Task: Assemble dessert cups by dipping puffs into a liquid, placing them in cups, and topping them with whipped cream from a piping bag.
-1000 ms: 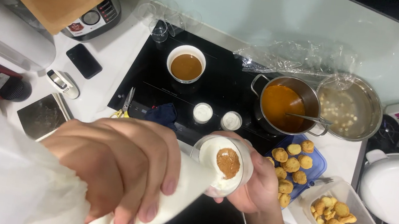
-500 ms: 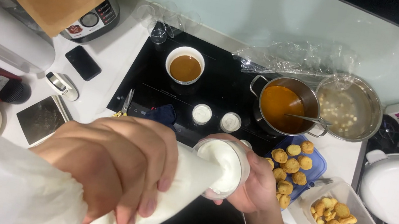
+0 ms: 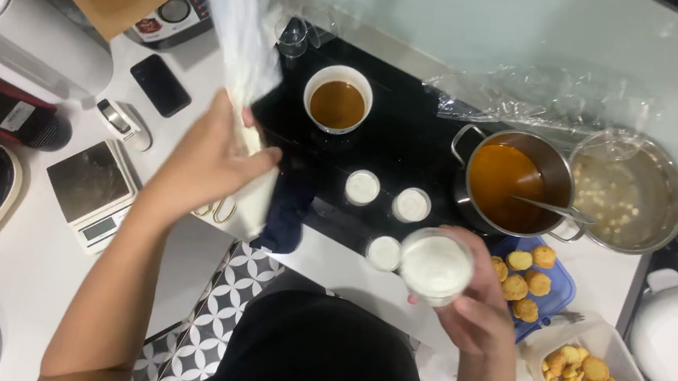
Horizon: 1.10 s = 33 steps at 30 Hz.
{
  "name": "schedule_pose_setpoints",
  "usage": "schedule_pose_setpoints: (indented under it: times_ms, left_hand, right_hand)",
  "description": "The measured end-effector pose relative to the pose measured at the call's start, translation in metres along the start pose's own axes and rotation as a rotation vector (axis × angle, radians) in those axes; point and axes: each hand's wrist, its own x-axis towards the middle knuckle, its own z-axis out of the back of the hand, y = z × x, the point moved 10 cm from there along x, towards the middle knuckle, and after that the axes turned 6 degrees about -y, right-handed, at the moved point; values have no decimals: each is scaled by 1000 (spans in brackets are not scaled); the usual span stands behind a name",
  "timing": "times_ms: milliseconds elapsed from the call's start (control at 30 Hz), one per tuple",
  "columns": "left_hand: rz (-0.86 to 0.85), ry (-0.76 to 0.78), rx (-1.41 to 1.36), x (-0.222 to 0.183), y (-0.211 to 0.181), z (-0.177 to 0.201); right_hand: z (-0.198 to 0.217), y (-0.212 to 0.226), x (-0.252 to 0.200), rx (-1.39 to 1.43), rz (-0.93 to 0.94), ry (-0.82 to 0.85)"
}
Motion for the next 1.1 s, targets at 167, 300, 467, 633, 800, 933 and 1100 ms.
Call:
schedule_pose_setpoints:
  times_ms: [167,300,467,633,800,933,1100]
  left_hand:
    - [297,241,347,-2,229,-116]
    - [194,85,495,-15,274,-155]
    - [197,25,592,-17,255,-149]
    - [94,-16,669,-12,239,-140]
    - [-192,-63,333,-14,123,-152]
    - [-250,166,-61,-50,8,-240]
    - [-551,451,-53,-116,-76,-397]
  right_hand:
    - [7,15,-7,-154,72,-128]
    - [32,32,-29,-250,225,-232]
    - [46,65,-71,-320,480,-454]
    - [53,92,-139,-412,652,-677]
    - [69,113,-188,-461,696,-833]
    - [101,123,-209,-583,666,-936]
    - [149,128,-230,-504,616,-890]
